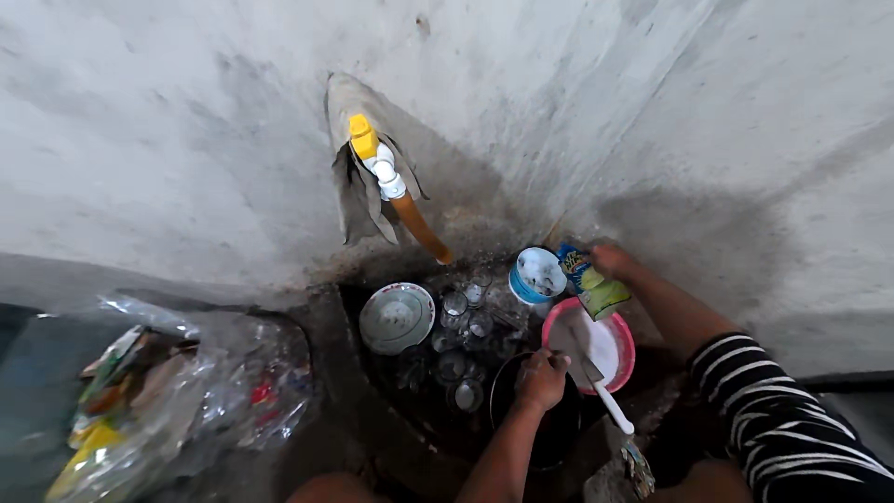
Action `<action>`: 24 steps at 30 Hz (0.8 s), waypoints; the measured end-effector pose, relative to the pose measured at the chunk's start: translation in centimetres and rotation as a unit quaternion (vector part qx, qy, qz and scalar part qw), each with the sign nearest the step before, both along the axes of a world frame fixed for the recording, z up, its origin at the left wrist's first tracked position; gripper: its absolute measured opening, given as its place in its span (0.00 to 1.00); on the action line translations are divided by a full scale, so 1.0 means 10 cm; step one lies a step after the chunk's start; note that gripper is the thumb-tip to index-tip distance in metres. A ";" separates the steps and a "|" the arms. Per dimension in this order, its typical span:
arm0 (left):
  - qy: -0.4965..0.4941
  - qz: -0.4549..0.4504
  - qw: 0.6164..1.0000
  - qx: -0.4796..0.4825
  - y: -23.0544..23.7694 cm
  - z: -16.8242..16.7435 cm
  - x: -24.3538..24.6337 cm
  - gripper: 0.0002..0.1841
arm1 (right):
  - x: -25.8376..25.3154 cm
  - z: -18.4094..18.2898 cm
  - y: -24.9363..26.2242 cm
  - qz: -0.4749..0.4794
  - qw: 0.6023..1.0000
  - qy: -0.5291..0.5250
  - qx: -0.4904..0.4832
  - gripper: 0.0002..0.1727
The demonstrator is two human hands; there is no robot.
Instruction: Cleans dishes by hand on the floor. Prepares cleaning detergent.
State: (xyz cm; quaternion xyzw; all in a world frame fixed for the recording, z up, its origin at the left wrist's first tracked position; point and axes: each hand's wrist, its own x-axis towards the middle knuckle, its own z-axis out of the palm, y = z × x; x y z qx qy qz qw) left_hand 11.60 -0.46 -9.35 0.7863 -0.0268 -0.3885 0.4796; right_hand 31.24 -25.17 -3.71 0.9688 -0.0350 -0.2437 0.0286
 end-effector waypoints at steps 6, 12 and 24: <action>0.130 0.148 0.967 -0.162 -0.30 -0.14 0.10 0.30 | 0.17 0.31 0.14 0.025 0.998 0.046 -0.043 0.23; 0.285 0.252 0.815 -0.437 -1.03 -0.05 0.84 0.47 | 0.10 0.67 0.29 0.059 0.997 0.027 -0.036 0.24; 0.337 0.354 0.679 -0.547 -1.46 -0.17 1.28 0.32 | 0.14 0.42 0.30 -0.050 0.997 -0.044 -0.023 0.27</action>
